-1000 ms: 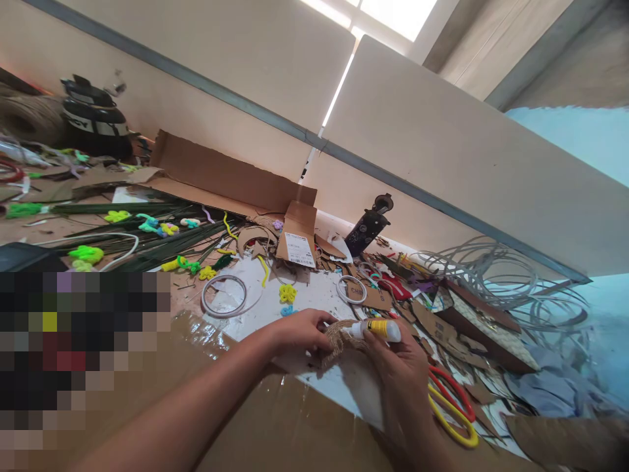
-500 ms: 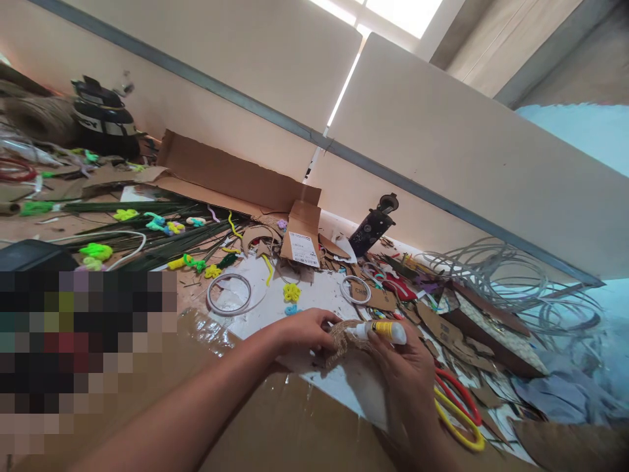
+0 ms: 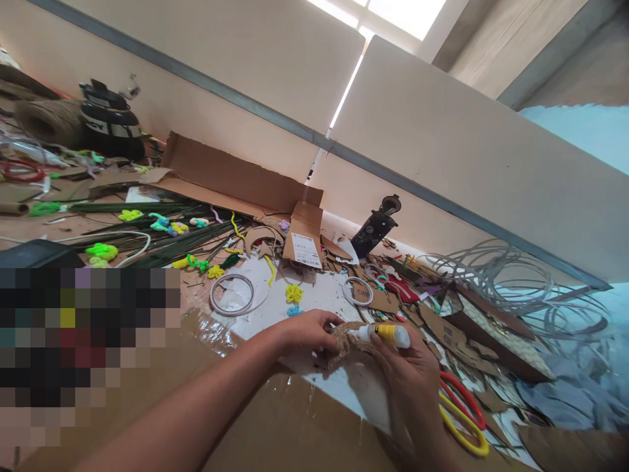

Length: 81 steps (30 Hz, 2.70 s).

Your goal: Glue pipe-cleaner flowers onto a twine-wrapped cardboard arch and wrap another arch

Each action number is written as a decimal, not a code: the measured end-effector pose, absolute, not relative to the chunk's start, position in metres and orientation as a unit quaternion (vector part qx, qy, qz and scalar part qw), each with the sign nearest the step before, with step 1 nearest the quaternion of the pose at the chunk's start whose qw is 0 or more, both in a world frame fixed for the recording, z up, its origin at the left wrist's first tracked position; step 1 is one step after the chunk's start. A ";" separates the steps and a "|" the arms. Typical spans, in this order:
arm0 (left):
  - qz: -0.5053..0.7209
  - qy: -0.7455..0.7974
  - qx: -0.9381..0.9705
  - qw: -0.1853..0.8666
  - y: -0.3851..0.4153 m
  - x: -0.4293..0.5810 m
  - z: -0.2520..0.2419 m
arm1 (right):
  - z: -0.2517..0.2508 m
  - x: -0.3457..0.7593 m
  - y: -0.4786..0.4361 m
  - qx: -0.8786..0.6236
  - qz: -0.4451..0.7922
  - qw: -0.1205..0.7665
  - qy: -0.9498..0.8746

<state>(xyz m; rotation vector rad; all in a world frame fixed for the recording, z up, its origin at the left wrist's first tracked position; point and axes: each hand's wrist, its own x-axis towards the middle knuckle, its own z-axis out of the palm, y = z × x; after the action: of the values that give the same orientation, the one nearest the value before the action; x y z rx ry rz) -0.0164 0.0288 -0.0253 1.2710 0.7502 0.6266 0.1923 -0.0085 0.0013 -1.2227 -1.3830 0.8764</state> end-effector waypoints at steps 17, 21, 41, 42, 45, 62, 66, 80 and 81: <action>0.285 0.333 0.574 0.691 0.028 -0.017 -0.025 | 0.004 0.189 -0.005 -0.505 0.291 0.514 -0.629; 0.285 0.334 0.571 0.693 0.028 -0.017 -0.025 | 0.006 0.191 -0.005 -0.514 0.285 0.513 -0.626; 0.285 0.328 0.566 0.701 0.029 -0.016 -0.028 | 0.001 0.191 -0.010 -0.503 0.375 0.514 -0.584; 0.288 0.326 0.562 0.704 0.029 -0.015 -0.029 | 0.000 0.191 -0.010 -0.503 0.371 0.511 -0.590; 0.288 0.326 0.556 0.708 0.028 -0.014 -0.029 | -0.001 0.191 -0.008 -0.503 0.358 0.511 -0.598; 0.283 0.329 0.563 0.703 0.028 -0.016 -0.026 | 0.001 0.188 -0.010 -0.485 0.424 0.532 -0.550; 0.280 0.325 0.563 0.707 0.028 -0.016 -0.026 | 0.000 0.191 -0.010 -0.488 0.407 0.529 -0.562; 0.286 0.317 0.567 0.704 0.029 -0.016 -0.027 | 0.000 0.190 -0.008 -0.487 0.365 0.536 -0.585; 0.287 0.318 0.567 0.704 0.029 -0.016 -0.027 | 0.000 0.191 -0.008 -0.486 0.379 0.531 -0.581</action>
<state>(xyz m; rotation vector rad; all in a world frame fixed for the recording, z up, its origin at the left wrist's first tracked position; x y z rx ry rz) -0.0157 0.0288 -0.0271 1.2607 0.7081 0.6393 0.1910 -0.0081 0.0004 -1.1601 -1.3871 0.9054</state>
